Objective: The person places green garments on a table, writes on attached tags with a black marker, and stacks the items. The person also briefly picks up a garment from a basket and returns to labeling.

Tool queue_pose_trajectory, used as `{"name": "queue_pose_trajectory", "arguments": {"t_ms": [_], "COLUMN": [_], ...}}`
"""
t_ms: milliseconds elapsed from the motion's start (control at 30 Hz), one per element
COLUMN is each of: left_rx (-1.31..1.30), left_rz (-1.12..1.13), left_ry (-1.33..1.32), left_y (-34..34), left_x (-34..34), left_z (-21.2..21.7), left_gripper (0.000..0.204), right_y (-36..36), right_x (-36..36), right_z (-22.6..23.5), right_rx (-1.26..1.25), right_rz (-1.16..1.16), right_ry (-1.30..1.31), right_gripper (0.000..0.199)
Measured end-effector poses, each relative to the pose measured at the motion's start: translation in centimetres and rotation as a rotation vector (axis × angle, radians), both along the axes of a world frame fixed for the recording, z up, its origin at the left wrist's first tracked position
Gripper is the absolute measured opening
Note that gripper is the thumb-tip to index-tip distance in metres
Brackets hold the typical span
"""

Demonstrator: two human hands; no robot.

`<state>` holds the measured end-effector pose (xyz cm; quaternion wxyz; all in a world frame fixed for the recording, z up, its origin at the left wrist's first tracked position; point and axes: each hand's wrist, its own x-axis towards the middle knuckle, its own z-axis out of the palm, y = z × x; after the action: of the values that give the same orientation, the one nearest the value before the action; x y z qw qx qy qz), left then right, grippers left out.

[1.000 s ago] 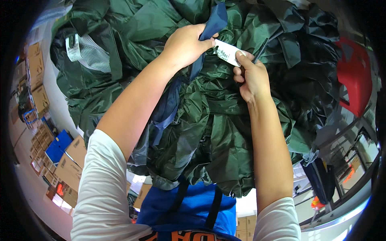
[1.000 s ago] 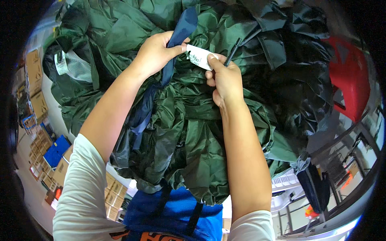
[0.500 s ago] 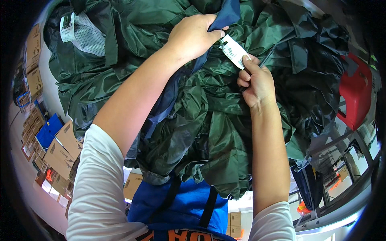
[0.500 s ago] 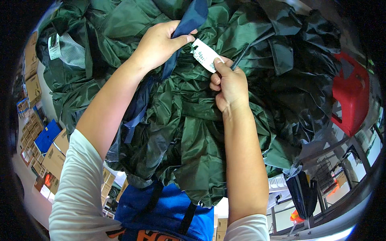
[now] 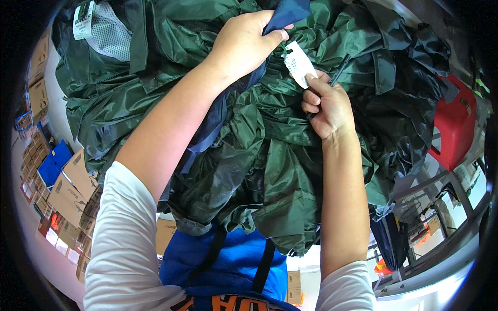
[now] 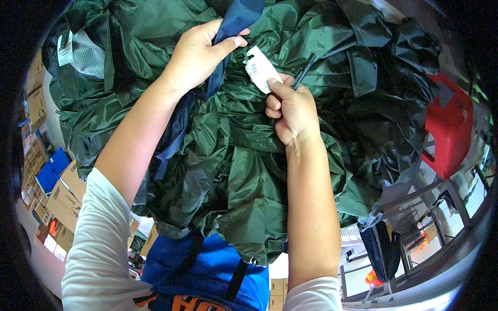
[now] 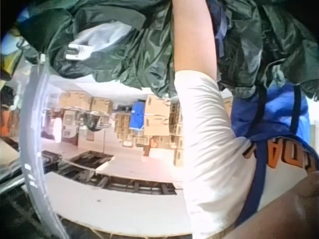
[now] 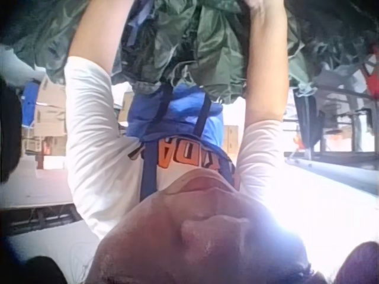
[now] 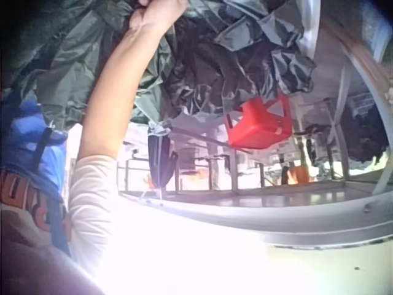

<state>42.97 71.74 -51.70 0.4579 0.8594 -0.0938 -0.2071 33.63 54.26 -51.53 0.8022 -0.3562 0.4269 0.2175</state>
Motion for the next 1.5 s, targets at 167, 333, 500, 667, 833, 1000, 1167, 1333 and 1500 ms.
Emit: {"name": "queue_pose_trajectory", "arguments": {"t_ms": [167, 333, 500, 667, 833, 1000, 1167, 1333, 1500], "left_rx": [-0.003, 0.009, -0.024, 0.253, 0.283, 0.146, -0.108, -0.083, 0.223], "left_rz": [0.018, 0.031, 0.028, -0.109, 0.008, -0.382, -0.708, -0.907, -1.076], "left_ry": [-0.009, -0.015, -0.024, -0.290, -0.271, -0.374, -0.342, -0.338, -0.223], "left_y": [0.0, 0.3, 0.1, -0.1, -2.7, -14.2, -25.4, -33.9, -33.2], "left_x": [-0.1, -0.2, 0.1, 0.1, -1.4, -11.3, -23.3, -30.0, -32.0], "left_z": [0.1, 0.4, -0.3, -1.5, 3.3, 15.2, 24.7, 31.1, 31.5], "left_gripper": [0.025, 0.024, 0.023, 0.028, 0.068, 0.074, 0.068, 0.061, 0.050], "right_y": [0.3, 0.6, 0.3, 1.1, -3.8, -13.2, -22.2, -35.0, -42.7], "right_x": [-0.4, -0.3, -0.2, -1.8, -10.5, -23.0, -33.7, -46.0, -51.8], "right_z": [-0.2, -0.2, 0.0, 5.3, 20.3, 35.0, 44.9, 45.2, 45.5], "right_rx": [-0.018, -0.024, -0.047, -0.621, -0.845, -1.174, -1.135, -1.688, -1.778], "right_rz": [0.080, 0.094, 0.099, 0.036, 0.193, 0.295, -0.202, -0.261, -0.206], "right_ry": [0.033, 0.044, 0.042, -0.116, -0.146, -0.041, 0.083, 0.223, 0.332], "right_gripper": [0.011, 0.012, 0.013, 0.020, 0.018, 0.014, 0.010, 0.016, 0.017]}}
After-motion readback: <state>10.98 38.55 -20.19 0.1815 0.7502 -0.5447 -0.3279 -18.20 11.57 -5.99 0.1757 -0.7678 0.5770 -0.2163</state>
